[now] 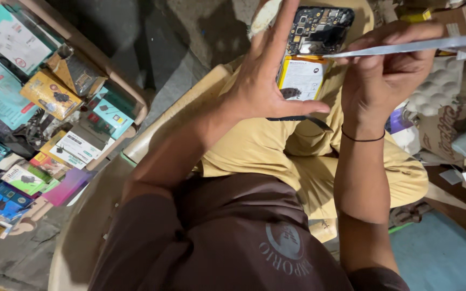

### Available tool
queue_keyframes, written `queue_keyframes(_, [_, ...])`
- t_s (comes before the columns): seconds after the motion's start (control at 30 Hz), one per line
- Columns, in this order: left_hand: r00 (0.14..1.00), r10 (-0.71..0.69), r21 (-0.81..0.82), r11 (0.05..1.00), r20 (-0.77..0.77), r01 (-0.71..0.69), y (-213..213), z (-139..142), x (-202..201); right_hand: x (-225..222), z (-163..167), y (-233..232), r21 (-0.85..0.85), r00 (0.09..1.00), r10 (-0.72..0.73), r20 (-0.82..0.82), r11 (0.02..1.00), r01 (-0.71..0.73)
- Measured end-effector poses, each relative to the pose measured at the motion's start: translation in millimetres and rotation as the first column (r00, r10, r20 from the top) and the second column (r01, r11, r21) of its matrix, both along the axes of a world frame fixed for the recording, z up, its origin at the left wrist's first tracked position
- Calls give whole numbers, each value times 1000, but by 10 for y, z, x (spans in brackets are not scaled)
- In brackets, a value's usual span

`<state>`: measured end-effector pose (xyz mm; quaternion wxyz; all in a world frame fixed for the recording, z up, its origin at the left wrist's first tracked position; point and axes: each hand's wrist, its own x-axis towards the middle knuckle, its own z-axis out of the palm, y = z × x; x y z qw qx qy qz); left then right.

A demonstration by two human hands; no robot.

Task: The person sits with an opened smartphone on their lap and repairs it. They pry at the internal board with a flat metal tool, use tweezers to lift and reposition small internal components, and work around the battery and board inside the phone chassis.

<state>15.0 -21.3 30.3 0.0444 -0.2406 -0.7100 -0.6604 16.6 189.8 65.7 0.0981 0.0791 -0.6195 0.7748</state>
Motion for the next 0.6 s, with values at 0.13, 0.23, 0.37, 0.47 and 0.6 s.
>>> queue_keyframes(0.13, [999,-42,9,999,-28,42,-24,-56,-5,-10,51,-63,179,998,-19,-56,983,28])
queue_keyframes(0.23, [999,-26,-18,1000,-38,25,-30,-47,19,-10,77,-83,135,998,8,-58,991,0])
queue_keyframes(0.37, [999,-17,-39,999,-35,15,-27,-34,16,11,122,-73,147,999,50,-20,988,-47])
queue_keyframes(0.47, [999,-15,-56,998,-39,12,-33,-36,15,43,182,-46,288,998,38,41,956,-48])
queue_keyframes(0.6, [1000,-14,-66,998,-24,13,-27,-42,20,31,223,-52,329,996,81,38,940,-89])
